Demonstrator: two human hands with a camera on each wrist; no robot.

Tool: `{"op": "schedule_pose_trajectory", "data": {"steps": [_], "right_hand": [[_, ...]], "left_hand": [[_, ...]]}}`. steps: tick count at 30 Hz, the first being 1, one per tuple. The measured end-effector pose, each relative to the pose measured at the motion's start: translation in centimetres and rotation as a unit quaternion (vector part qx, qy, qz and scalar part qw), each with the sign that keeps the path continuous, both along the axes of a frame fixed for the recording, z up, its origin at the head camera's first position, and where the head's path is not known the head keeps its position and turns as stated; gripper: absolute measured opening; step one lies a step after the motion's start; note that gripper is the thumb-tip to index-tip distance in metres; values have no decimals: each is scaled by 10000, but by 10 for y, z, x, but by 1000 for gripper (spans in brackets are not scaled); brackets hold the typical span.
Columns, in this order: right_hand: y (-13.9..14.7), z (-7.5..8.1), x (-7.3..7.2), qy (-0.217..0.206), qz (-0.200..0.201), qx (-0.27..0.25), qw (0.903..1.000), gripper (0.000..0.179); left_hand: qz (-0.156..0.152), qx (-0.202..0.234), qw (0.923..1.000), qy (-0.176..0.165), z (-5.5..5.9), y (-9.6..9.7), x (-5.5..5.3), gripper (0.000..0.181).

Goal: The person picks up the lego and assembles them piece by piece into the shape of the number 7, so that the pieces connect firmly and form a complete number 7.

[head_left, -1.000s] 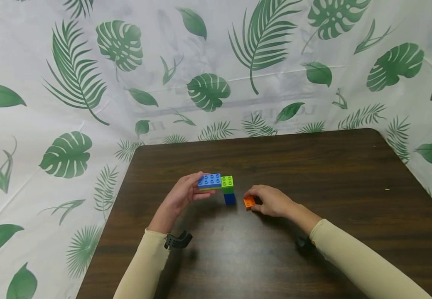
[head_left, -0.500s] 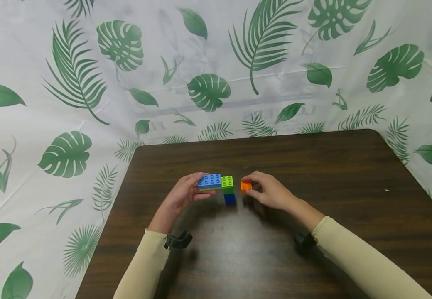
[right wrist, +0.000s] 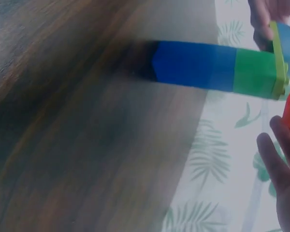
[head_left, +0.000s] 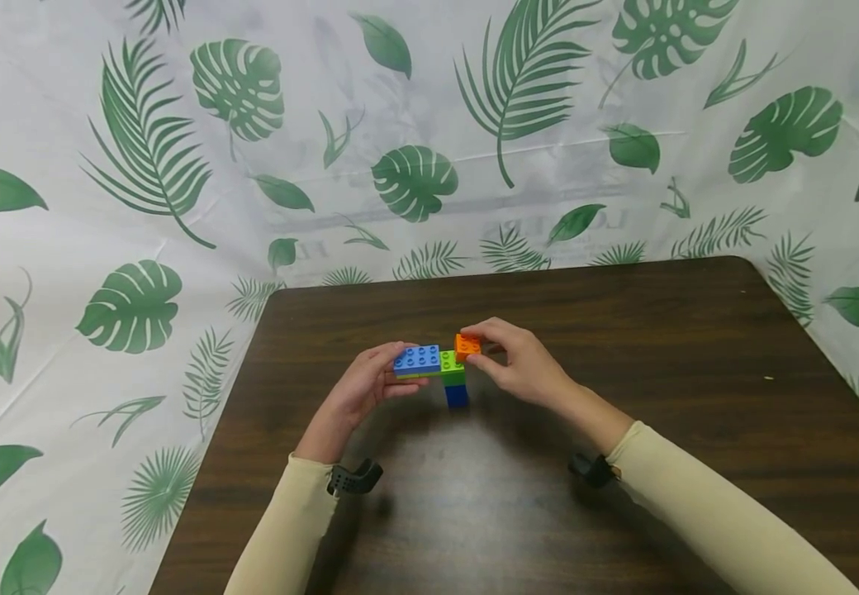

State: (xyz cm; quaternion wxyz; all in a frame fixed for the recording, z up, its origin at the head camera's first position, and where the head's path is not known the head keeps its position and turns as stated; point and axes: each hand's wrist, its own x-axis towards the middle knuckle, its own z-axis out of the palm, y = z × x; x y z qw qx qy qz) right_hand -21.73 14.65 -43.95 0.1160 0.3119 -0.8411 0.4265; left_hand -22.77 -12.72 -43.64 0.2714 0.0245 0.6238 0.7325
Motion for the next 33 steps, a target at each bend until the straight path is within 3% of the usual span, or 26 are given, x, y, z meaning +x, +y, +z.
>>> {"op": "schedule_pose_trajectory", "data": {"steps": [7, 33], "right_hand": [[-14, 2, 1, 216, 324, 221, 9990, 38], [-16, 7, -2, 302, 280, 726, 9965, 34]], "left_hand": [[-58, 14, 10000, 38, -3, -1, 1, 45], [-37, 59, 9999, 82, 1, 0, -1, 48]]}}
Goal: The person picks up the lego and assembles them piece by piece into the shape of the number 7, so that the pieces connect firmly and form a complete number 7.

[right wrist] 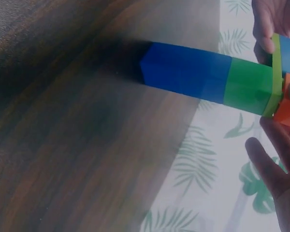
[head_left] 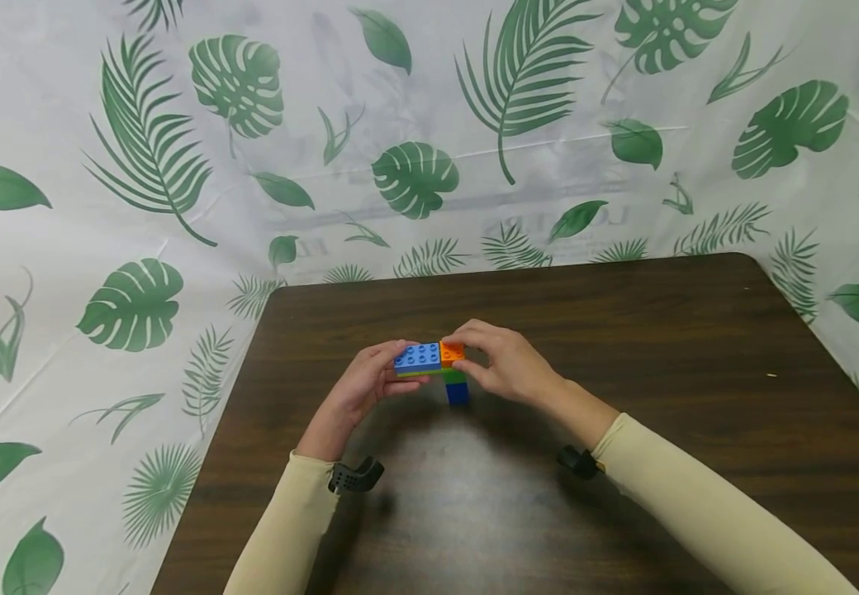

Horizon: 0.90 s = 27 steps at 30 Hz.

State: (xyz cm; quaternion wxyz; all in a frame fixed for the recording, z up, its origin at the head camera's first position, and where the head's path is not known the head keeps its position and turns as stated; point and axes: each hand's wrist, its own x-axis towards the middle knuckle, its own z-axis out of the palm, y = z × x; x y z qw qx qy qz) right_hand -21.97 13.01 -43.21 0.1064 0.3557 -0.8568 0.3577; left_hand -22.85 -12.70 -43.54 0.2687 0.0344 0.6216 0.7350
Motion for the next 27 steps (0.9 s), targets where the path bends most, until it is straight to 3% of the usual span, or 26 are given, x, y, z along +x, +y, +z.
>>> {"op": "schedule_pose_trajectory", "data": {"steps": [27], "right_hand": [[-3, 11, 4, -253, -376, 650, 9969, 32]], "left_hand": [[62, 20, 10000, 5, 1, 1, 2, 47]]}}
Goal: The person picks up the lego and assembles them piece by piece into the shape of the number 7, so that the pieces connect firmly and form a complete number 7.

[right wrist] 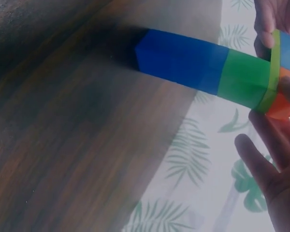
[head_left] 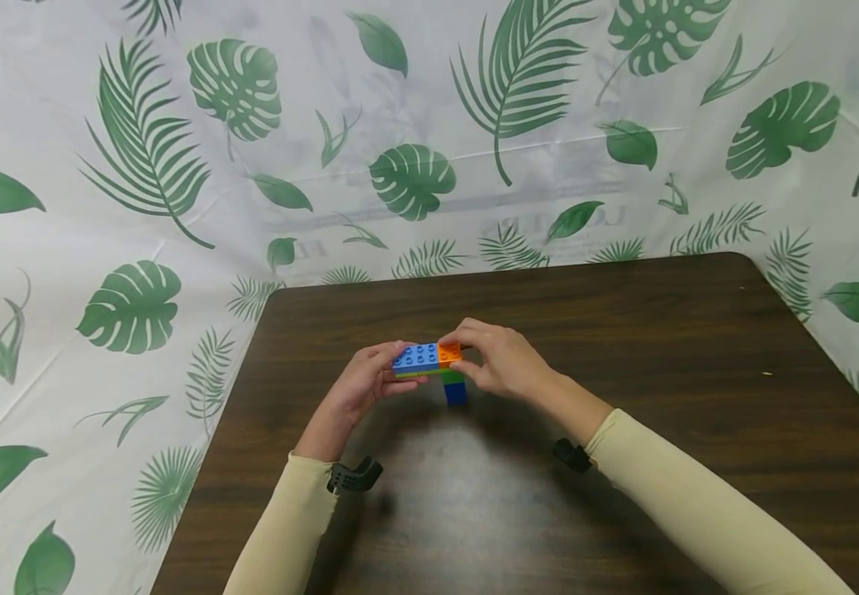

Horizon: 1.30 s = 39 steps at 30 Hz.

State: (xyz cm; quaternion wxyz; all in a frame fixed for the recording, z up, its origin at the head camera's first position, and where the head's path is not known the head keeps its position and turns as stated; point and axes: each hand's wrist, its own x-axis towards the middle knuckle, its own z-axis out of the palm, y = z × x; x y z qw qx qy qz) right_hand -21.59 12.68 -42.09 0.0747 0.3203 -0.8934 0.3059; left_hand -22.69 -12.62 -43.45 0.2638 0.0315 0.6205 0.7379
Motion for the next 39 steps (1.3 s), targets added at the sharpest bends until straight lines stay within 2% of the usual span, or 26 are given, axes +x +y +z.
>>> {"op": "schedule_pose_trajectory", "data": {"steps": [9, 14, 19, 24, 31, 35, 39], "right_hand": [[2, -6, -1, -250, 99, -251, 9993, 35], [5, -11, -1, -311, 215, -478, 9981, 37], [7, -16, -1, -364, 217, -658, 9969, 40], [9, -16, -2, -540, 44, -865, 9948, 44], [12, -17, -5, -544, -26, -1046, 9930, 40], [13, -17, -4, -537, -54, -1095, 9925, 40], [15, -17, -5, -704, -176, -1223, 9898, 40]], "left_hand": [[-70, -44, 10000, 6, -2, -2, 0, 44], [-144, 9, 9999, 86, -2, -4, 1, 49], [47, -7, 9998, 187, -3, -7, 2, 51], [239, -144, 9988, 415, -5, -10, 2, 46], [222, -76, 9967, 779, -6, -11, 2, 42], [224, -104, 9956, 908, -6, -10, 2, 42], [230, -199, 9948, 968, -5, -6, 2, 41]]}}
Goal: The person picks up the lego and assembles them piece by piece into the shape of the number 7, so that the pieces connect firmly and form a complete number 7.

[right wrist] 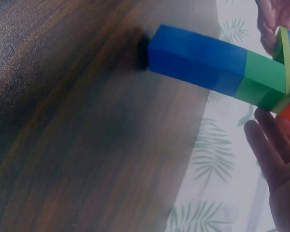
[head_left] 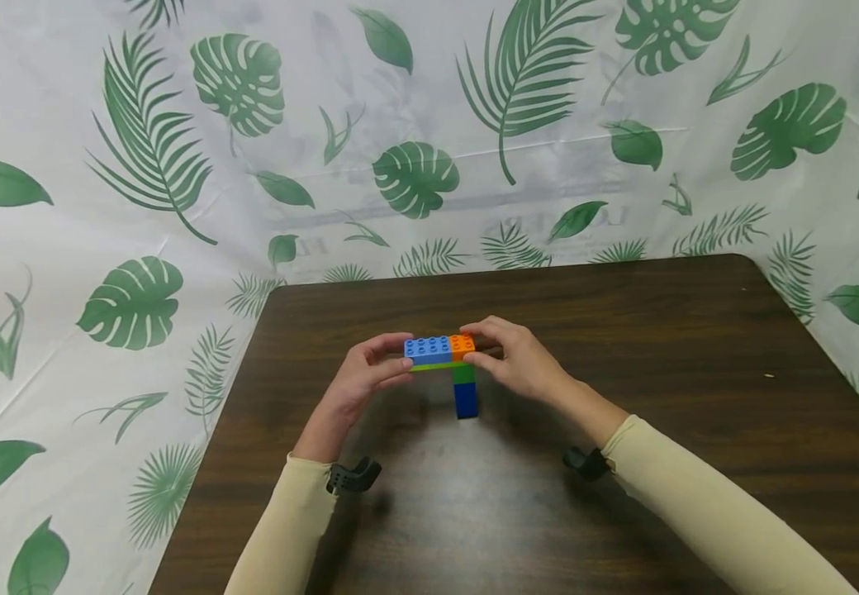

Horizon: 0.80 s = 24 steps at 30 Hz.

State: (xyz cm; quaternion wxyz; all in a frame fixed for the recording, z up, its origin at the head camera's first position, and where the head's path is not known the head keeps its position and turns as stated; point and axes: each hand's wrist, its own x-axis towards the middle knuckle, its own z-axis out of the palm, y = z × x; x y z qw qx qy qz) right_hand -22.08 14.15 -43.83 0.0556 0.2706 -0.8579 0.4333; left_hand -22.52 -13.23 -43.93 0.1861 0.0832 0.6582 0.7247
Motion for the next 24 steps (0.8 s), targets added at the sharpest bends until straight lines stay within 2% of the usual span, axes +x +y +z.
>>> {"op": "schedule_pose_trajectory", "data": {"steps": [6, 12, 18, 24], "right_hand": [[3, -2, -1, -443, -402, -174, 9981, 36], [6, -10, -3, -728, -887, -229, 9931, 30], [8, -17, -4, -1098, -1115, -323, 9871, 26], [11, -23, -3, -1164, -1274, -222, 9848, 25]], "left_hand": [[78, -126, 9999, 33, -4, 5, -2, 40], [420, -157, 9988, -187, -14, 12, -3, 40], [781, -176, 9960, -386, -26, 20, -4, 29], [770, -304, 9958, -401, -37, 24, -4, 23]]}}
